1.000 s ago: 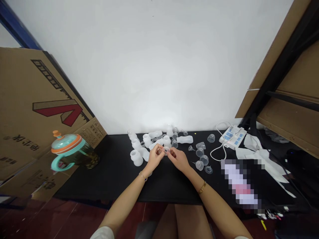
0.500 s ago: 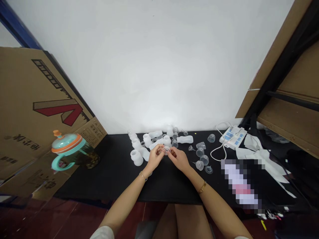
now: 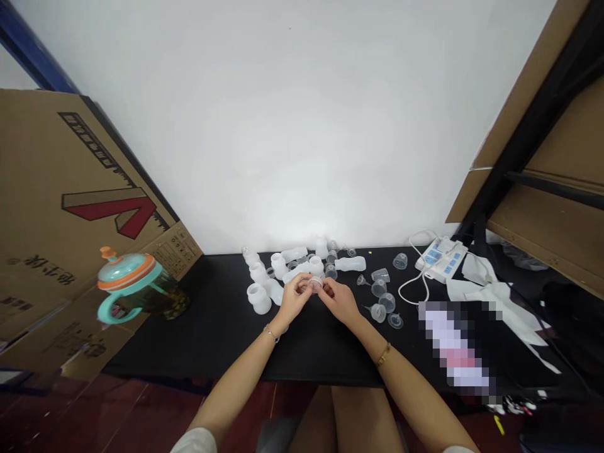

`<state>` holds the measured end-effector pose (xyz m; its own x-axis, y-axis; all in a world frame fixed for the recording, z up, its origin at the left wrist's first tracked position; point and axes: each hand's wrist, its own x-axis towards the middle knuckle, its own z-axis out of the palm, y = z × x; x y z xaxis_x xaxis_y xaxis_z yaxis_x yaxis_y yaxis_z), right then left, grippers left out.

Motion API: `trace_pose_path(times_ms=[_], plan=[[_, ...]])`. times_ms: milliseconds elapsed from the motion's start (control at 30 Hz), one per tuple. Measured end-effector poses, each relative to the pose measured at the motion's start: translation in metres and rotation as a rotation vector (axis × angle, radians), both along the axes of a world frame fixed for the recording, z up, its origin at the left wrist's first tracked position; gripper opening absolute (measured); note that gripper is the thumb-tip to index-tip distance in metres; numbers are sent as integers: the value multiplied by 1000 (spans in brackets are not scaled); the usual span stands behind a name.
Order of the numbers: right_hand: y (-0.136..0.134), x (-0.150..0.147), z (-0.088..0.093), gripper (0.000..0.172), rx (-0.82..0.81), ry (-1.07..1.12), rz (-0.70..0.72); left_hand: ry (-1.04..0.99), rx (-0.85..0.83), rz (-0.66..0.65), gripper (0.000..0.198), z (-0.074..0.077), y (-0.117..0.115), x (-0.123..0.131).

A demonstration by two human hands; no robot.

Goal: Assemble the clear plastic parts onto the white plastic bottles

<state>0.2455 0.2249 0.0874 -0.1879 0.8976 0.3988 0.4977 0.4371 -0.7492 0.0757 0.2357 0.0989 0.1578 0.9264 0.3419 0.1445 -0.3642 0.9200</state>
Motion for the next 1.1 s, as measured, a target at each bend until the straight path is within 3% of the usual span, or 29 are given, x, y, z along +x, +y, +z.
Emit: trace_pose_path(times_ms=[700, 1100], plan=[[-1, 0, 2, 25, -11, -23, -5, -44, -41, 20, 14, -4, 2, -1], [1, 0, 1, 30, -15, 1, -13, -47, -56, -46, 30, -2, 1, -2]])
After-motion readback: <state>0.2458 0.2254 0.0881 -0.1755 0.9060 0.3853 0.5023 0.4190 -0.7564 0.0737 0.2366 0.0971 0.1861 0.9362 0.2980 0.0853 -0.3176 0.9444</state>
